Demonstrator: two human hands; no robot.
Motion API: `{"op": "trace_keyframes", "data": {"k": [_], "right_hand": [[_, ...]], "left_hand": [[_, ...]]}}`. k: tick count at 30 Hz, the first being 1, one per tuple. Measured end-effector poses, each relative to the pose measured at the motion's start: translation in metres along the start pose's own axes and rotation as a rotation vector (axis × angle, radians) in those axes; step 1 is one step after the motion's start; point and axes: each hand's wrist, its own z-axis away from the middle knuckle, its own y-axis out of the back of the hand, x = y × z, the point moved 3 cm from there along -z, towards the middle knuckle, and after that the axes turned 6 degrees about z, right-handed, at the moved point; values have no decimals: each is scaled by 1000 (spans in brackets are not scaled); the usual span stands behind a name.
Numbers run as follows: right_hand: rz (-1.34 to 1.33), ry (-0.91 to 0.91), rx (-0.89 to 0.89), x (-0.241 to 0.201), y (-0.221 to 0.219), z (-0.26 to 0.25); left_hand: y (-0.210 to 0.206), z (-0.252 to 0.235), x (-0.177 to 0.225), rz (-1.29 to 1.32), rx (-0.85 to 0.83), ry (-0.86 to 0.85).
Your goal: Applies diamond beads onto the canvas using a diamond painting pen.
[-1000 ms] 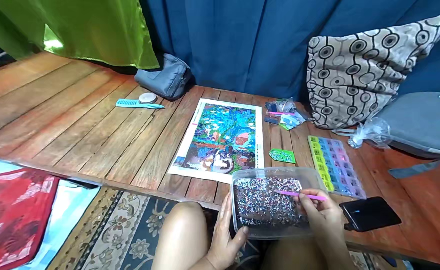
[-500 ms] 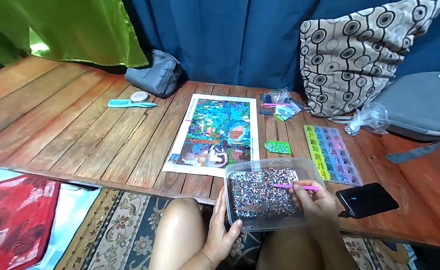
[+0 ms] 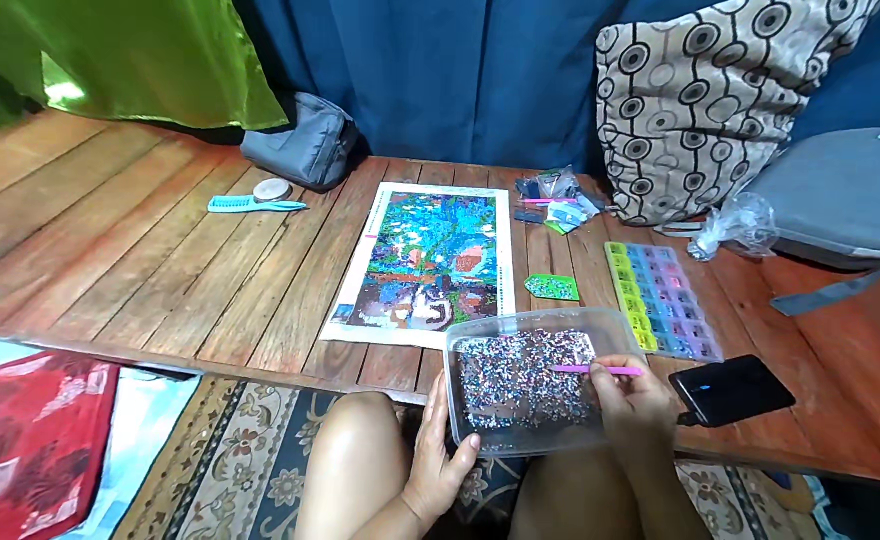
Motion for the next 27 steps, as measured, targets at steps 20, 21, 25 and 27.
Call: {"op": "trace_keyframes", "data": {"k": [20, 21, 25, 27], "right_hand": [[-172, -40, -251, -2, -5, -6], [-189, -41, -262, -4, -6, -8], [-242, -64, -303, -16, -9, -10], [-275, -82, -316, -19, -11, -10]], "left_hand": [[0, 2, -4, -8, 9, -11], [0, 2, -4, -9, 7, -4], [0, 2, -4, -7, 9, -5], [0, 2, -5, 1, 4, -5]]}}
